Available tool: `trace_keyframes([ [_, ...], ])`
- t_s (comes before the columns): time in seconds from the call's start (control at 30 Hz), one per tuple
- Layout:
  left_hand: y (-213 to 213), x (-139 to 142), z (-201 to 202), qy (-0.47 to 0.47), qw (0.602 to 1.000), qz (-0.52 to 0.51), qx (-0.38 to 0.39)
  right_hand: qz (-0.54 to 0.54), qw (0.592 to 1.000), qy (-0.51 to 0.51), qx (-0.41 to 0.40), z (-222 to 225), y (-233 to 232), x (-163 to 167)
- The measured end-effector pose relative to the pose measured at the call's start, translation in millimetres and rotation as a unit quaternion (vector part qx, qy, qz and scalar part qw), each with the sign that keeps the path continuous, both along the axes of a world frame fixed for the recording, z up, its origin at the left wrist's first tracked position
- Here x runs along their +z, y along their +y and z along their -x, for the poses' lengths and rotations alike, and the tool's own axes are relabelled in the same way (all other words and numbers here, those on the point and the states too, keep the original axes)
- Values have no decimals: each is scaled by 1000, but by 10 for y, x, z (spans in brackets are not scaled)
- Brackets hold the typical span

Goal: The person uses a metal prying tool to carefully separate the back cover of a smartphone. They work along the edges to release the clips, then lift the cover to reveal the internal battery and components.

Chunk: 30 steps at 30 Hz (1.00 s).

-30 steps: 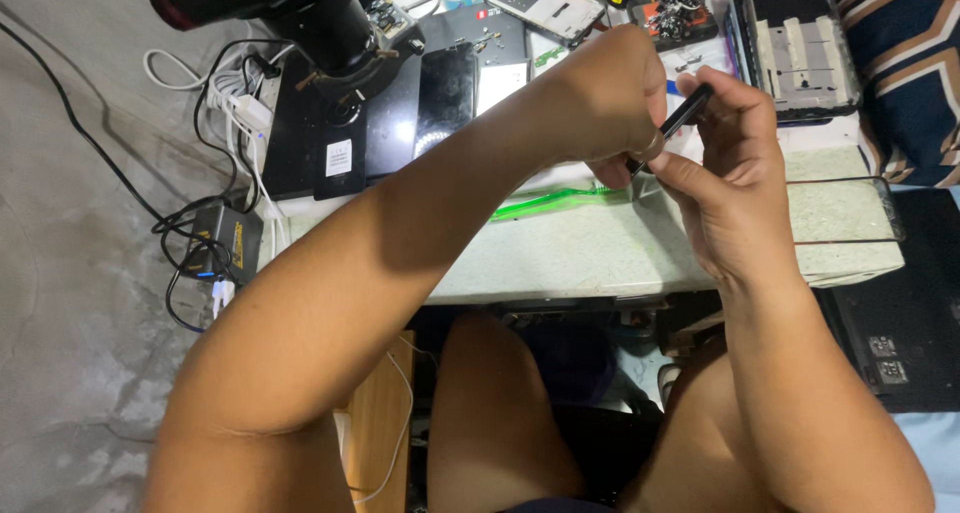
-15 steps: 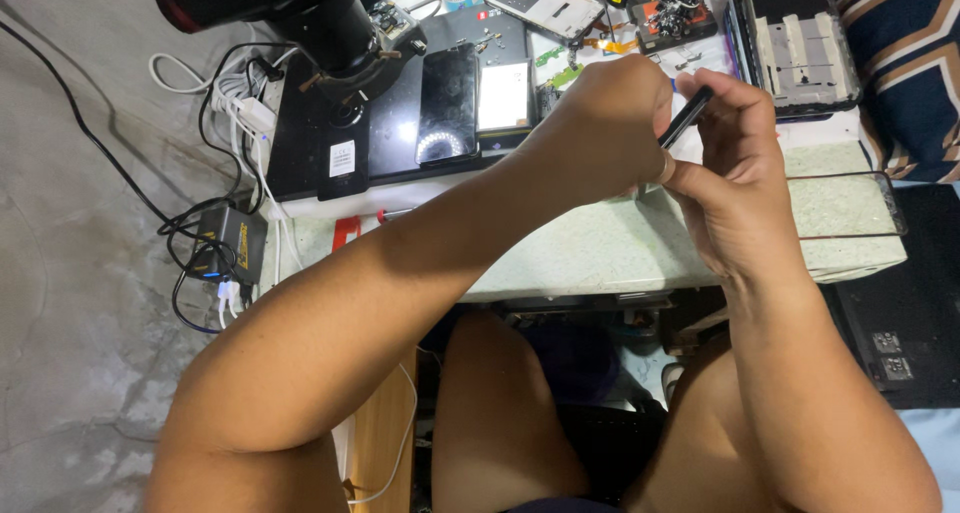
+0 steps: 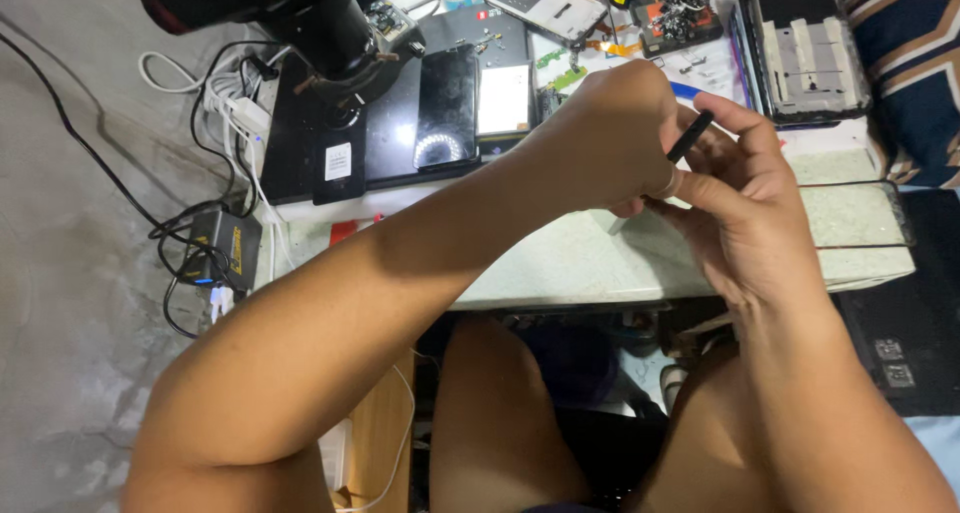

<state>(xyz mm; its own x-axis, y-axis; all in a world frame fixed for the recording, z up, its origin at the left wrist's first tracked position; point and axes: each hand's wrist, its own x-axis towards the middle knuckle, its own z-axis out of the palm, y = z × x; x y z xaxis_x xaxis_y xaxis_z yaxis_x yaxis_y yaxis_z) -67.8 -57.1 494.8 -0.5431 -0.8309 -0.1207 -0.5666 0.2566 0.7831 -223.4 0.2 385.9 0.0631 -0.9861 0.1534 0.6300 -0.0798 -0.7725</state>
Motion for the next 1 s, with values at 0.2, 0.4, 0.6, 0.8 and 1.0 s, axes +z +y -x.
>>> trace_keyframes([
  [0.2,-84,-53,-40,44,999,-14,7,-7,1000,-5,-3,-13,-68,-43],
  [0.4,-123,-7,-29,28,999,-23,-2,-19,999,-26,1,2,-87,-8],
  [0.6,-79,42,-31,25,1000,-19,-2,-39,999,-13,7,10,-100,25],
  [0.8,38,50,-63,-32,998,45,-29,-35,999,0,-5,-60,-50,24],
  [1.0,97,-2,-128,-28,991,125,-28,-12,1000,-5,5,-111,-16,27],
])
